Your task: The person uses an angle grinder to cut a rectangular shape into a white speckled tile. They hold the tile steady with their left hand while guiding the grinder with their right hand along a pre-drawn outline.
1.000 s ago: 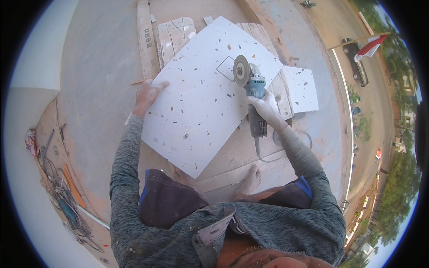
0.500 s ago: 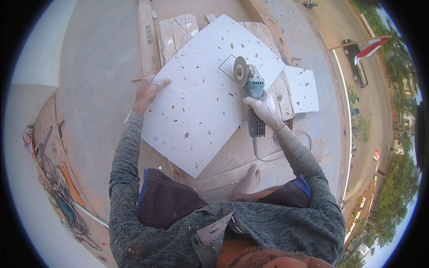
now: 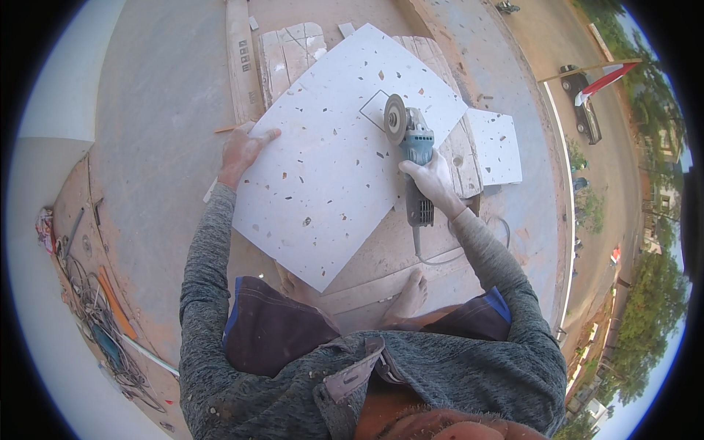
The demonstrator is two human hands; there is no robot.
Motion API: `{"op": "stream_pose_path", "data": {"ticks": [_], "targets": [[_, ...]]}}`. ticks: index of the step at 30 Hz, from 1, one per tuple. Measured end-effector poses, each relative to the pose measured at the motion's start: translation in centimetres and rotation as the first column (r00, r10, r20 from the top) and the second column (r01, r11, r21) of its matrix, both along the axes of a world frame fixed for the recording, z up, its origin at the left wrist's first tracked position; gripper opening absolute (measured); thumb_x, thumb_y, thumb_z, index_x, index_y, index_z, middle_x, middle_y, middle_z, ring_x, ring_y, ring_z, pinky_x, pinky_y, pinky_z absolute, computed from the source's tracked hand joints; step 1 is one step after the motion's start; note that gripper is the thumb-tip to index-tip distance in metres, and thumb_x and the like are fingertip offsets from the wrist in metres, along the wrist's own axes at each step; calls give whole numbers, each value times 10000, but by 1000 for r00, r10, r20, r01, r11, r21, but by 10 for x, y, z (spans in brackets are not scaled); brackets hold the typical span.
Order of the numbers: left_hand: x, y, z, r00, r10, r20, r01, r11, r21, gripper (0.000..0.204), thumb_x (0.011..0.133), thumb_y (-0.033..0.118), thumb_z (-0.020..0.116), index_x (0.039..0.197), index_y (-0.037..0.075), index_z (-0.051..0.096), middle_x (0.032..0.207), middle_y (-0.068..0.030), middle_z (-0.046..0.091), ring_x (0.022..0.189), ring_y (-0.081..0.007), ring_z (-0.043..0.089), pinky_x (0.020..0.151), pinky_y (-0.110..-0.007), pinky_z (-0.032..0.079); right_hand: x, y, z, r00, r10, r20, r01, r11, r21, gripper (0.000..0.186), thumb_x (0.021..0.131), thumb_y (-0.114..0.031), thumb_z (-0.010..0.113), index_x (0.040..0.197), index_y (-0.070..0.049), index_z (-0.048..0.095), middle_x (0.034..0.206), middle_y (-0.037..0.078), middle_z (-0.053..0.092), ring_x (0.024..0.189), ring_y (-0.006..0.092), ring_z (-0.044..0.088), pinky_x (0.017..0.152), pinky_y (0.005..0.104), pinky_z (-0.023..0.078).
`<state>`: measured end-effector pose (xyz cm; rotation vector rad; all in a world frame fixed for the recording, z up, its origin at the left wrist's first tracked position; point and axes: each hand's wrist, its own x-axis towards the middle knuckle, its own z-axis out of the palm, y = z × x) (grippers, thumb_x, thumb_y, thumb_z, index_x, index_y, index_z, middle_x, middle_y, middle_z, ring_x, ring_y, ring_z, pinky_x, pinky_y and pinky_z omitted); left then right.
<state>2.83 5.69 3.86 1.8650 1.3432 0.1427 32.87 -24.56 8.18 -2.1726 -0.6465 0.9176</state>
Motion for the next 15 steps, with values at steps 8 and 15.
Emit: {"op": "stream_pose_path", "data": {"ticks": [8, 15], "targets": [[-1, 3, -9, 1000, -1, -21, 2, 1000, 21, 571, 894, 547, 826, 1181, 54, 797, 1025, -165, 819, 869, -269, 789, 874, -402, 595, -2, 1, 2, 1000, 0, -15, -1, 1000, -18, 633, 772, -308, 802, 1259, 68, 653, 1031, 178, 767, 926, 273, 760, 855, 400, 607], [0, -1, 2, 1000, -19, -16, 20, 999, 39, 556, 899, 524, 833, 1186, 49, 796, 1011, -166, 820, 853, -265, 790, 865, -398, 598, 0, 2, -1, 1000, 2, 16, -2, 1000, -21, 647, 769, -311, 801, 1269, 71, 656, 1049, 191, 770, 947, 288, 765, 870, 404, 608]]}}
